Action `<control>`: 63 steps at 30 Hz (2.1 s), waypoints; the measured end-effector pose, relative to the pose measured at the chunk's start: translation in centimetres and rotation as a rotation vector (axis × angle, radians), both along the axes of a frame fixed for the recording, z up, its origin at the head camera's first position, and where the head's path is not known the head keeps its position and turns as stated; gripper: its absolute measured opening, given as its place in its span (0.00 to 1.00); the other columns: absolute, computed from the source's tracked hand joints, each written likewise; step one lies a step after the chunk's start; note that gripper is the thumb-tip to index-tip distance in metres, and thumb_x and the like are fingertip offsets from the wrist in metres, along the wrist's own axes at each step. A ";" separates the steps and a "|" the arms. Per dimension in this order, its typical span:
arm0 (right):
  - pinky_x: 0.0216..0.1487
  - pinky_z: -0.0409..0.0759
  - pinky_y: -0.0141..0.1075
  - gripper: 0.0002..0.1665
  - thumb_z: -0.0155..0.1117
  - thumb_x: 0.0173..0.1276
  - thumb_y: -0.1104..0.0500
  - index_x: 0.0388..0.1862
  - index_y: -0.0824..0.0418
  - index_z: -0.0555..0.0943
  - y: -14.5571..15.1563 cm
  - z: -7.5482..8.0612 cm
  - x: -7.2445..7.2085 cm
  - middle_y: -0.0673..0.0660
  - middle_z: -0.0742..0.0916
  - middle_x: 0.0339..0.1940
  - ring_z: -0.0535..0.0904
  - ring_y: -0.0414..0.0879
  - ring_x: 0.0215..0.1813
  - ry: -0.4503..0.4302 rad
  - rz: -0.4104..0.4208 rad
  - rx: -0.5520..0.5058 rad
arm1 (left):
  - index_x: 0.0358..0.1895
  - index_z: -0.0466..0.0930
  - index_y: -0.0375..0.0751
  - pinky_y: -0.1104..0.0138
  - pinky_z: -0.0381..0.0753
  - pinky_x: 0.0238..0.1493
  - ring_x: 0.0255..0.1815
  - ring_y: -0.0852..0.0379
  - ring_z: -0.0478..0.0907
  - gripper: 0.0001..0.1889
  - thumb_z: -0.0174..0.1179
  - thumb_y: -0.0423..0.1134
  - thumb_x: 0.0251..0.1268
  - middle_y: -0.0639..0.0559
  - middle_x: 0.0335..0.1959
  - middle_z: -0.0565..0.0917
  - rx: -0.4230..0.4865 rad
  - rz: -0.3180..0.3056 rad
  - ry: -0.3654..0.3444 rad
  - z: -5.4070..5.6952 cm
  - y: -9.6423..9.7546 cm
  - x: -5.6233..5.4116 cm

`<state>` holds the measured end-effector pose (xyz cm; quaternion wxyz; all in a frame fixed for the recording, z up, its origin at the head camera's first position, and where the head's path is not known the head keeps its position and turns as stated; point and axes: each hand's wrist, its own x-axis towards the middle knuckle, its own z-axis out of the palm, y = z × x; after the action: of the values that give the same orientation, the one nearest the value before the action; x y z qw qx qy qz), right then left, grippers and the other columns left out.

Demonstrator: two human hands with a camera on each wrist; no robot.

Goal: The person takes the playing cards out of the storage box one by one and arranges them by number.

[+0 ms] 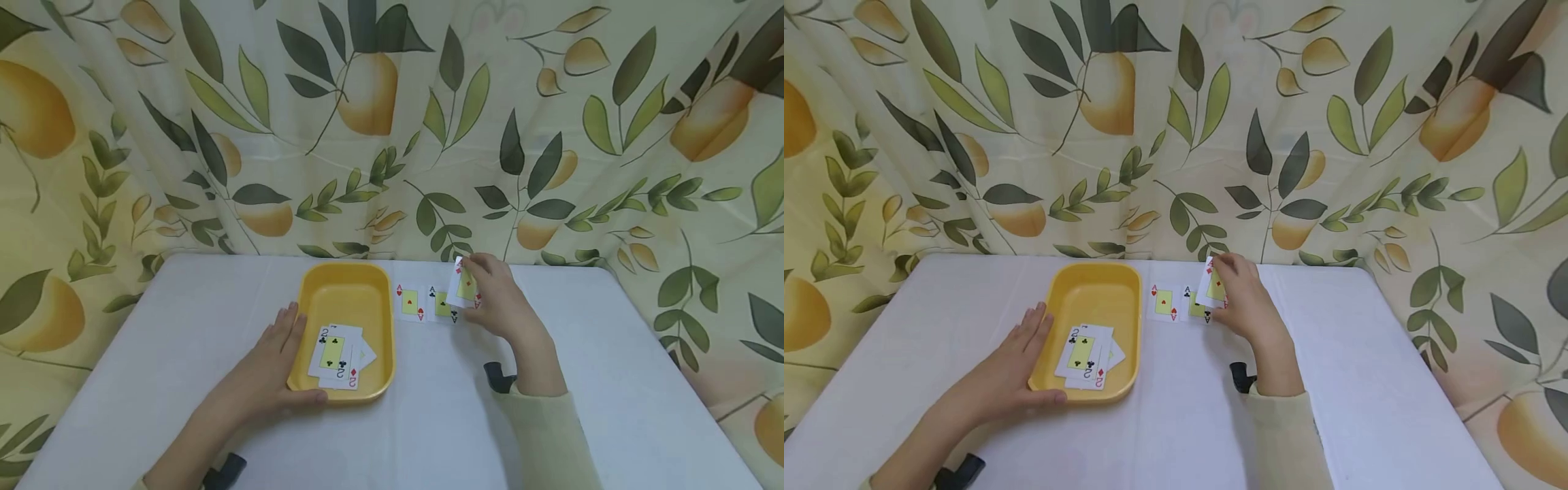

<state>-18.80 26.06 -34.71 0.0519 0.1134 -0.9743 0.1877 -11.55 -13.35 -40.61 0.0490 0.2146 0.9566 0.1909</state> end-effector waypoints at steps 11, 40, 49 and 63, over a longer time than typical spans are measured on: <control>0.73 0.63 0.59 0.54 0.77 0.48 0.72 0.76 0.65 0.64 1.9 -1.1 -0.5 0.65 0.63 0.76 0.54 0.63 0.77 -0.071 -0.042 0.024 | 0.80 0.43 0.34 0.47 0.50 0.79 0.83 0.41 0.38 0.71 0.59 0.82 0.43 0.41 0.83 0.38 -0.009 0.004 0.008 -0.1 0.1 0.2; 0.73 0.59 0.64 0.51 0.67 0.52 0.77 0.77 0.63 0.63 3.7 -4.2 -1.7 0.66 0.60 0.79 0.51 0.68 0.79 -0.312 -0.112 0.075 | 0.80 0.44 0.33 0.46 0.50 0.79 0.82 0.40 0.39 0.72 0.52 0.86 0.42 0.39 0.82 0.39 -0.016 -0.002 0.015 0.0 0.2 0.1; 0.75 0.53 0.65 0.53 0.67 0.52 0.74 0.78 0.63 0.61 2.8 -3.3 -1.2 0.65 0.57 0.81 0.41 0.67 0.81 -0.292 -0.067 0.082 | 0.80 0.44 0.33 0.46 0.51 0.78 0.82 0.40 0.39 0.71 0.54 0.85 0.43 0.40 0.83 0.39 -0.014 -0.004 0.029 -0.1 0.0 0.3; 0.72 0.67 0.56 0.46 0.71 0.63 0.46 0.77 0.56 0.65 -6.4 -0.5 1.6 0.60 0.68 0.76 0.61 0.59 0.76 -0.053 0.106 0.097 | 0.80 0.41 0.35 0.48 0.49 0.79 0.83 0.42 0.36 0.71 0.56 0.84 0.43 0.41 0.83 0.35 -0.033 0.007 -0.002 -0.1 0.1 0.2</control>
<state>-17.20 19.67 -35.25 0.0105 0.1620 -0.9759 0.1457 -11.31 -13.27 -40.74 0.0527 0.2102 0.9603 0.1756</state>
